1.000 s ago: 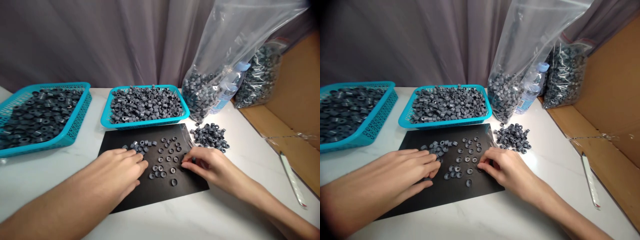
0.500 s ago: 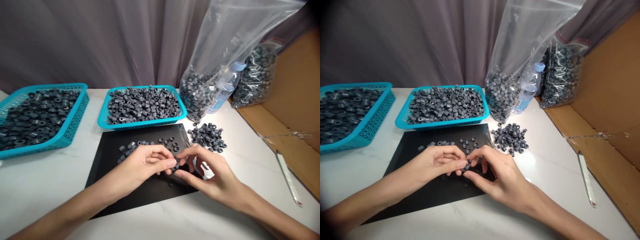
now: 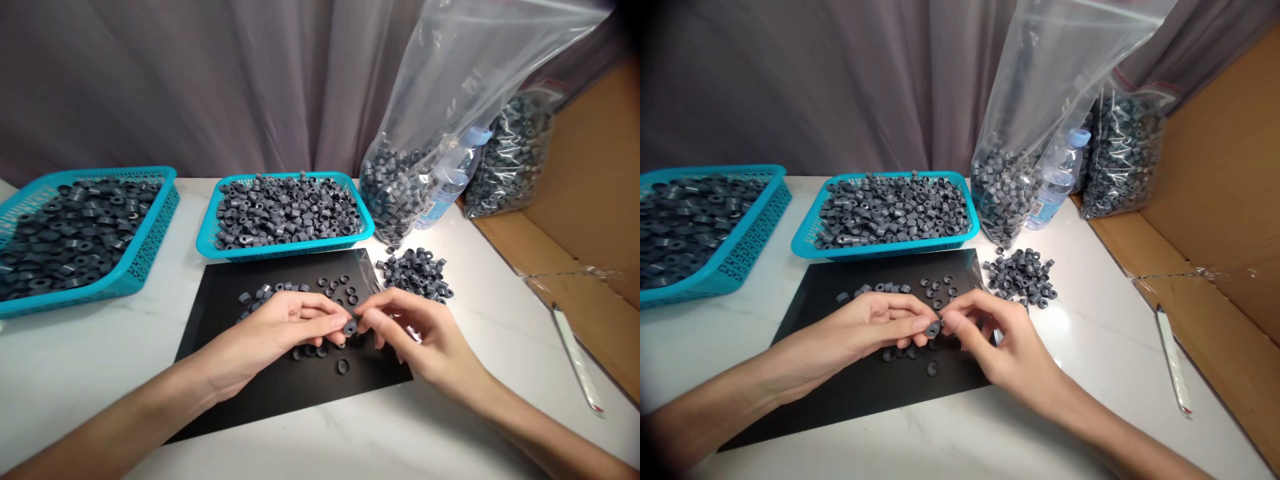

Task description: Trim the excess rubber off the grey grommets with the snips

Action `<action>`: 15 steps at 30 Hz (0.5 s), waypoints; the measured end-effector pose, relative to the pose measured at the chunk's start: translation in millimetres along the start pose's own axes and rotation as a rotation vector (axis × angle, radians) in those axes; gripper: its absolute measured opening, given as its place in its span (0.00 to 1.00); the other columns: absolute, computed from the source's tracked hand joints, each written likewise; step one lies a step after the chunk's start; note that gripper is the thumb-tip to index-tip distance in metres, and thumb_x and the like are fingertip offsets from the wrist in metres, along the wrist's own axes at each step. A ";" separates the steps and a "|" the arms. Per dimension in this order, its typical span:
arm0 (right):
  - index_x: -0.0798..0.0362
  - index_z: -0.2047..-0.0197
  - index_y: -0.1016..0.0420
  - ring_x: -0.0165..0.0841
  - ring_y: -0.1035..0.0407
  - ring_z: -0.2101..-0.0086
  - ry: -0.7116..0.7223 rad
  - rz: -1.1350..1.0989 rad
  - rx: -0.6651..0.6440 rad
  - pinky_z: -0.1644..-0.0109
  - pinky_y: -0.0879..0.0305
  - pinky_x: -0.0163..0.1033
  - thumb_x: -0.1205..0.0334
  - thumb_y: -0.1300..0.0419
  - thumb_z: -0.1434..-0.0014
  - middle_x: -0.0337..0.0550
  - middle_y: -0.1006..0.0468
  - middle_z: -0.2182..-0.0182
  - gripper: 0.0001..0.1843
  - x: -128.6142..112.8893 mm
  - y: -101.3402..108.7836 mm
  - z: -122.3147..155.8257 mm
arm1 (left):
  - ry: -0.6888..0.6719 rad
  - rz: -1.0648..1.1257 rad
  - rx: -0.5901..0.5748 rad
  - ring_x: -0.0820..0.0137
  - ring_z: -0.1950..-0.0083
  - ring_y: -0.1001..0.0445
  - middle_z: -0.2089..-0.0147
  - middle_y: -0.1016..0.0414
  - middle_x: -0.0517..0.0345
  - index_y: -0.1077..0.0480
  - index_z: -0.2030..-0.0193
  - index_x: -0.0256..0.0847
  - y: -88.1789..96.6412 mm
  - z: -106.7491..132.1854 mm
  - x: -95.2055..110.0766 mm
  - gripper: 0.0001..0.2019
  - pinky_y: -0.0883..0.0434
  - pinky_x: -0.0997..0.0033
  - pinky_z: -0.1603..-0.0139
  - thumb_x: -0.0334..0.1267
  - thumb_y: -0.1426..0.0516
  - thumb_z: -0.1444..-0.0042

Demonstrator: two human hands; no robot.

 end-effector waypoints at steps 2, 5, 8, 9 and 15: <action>0.52 0.59 0.22 0.27 0.29 0.74 -0.121 -0.119 -0.008 0.78 0.36 0.29 0.48 0.41 0.32 0.42 0.19 0.68 0.16 8.9 -1.5 -0.6 | -0.024 0.010 0.027 0.72 0.57 0.23 0.61 0.17 0.61 0.19 0.56 0.45 1.5 -0.1 1.6 0.11 0.33 0.75 0.58 0.47 0.36 0.40; 0.53 0.59 0.22 0.28 0.29 0.74 -0.222 -0.227 -0.058 0.82 0.38 0.26 0.46 0.33 0.39 0.44 0.19 0.68 0.17 15.6 -7.8 0.0 | -0.043 0.043 0.067 0.70 0.55 0.20 0.61 0.15 0.59 0.20 0.56 0.44 3.3 0.3 2.4 0.11 0.30 0.75 0.53 0.45 0.33 0.43; 0.54 0.59 0.21 0.29 0.29 0.74 -0.257 -0.271 -0.078 0.84 0.39 0.24 0.48 0.28 0.45 0.42 0.22 0.72 0.18 18.0 -11.3 0.2 | -0.029 0.062 0.061 0.69 0.55 0.18 0.61 0.14 0.59 0.20 0.57 0.43 1.7 -0.1 0.3 0.11 0.28 0.75 0.53 0.43 0.32 0.45; 0.54 0.59 0.20 0.29 0.30 0.74 -0.260 -0.280 -0.081 0.83 0.38 0.24 0.49 0.28 0.45 0.41 0.23 0.73 0.18 18.6 -11.8 -0.2 | -0.024 0.060 0.057 0.69 0.54 0.18 0.60 0.14 0.59 0.20 0.57 0.43 1.5 -0.5 -0.2 0.11 0.28 0.76 0.53 0.43 0.32 0.45; 0.53 0.58 0.17 0.28 0.30 0.73 -0.239 -0.295 -0.080 0.82 0.35 0.25 0.49 0.29 0.44 0.41 0.23 0.72 0.17 23.3 -9.5 -5.1 | -0.039 -0.150 0.018 0.66 0.56 0.18 0.60 0.14 0.59 0.23 0.55 0.44 12.4 0.3 8.3 0.11 0.27 0.73 0.55 0.46 0.37 0.40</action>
Point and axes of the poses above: each hand's wrist, its own z-axis away from the middle knuckle, its own y-axis out of the back of the hand, x = y × z, the point moved 7 cm from there along -z, towards the middle knuckle
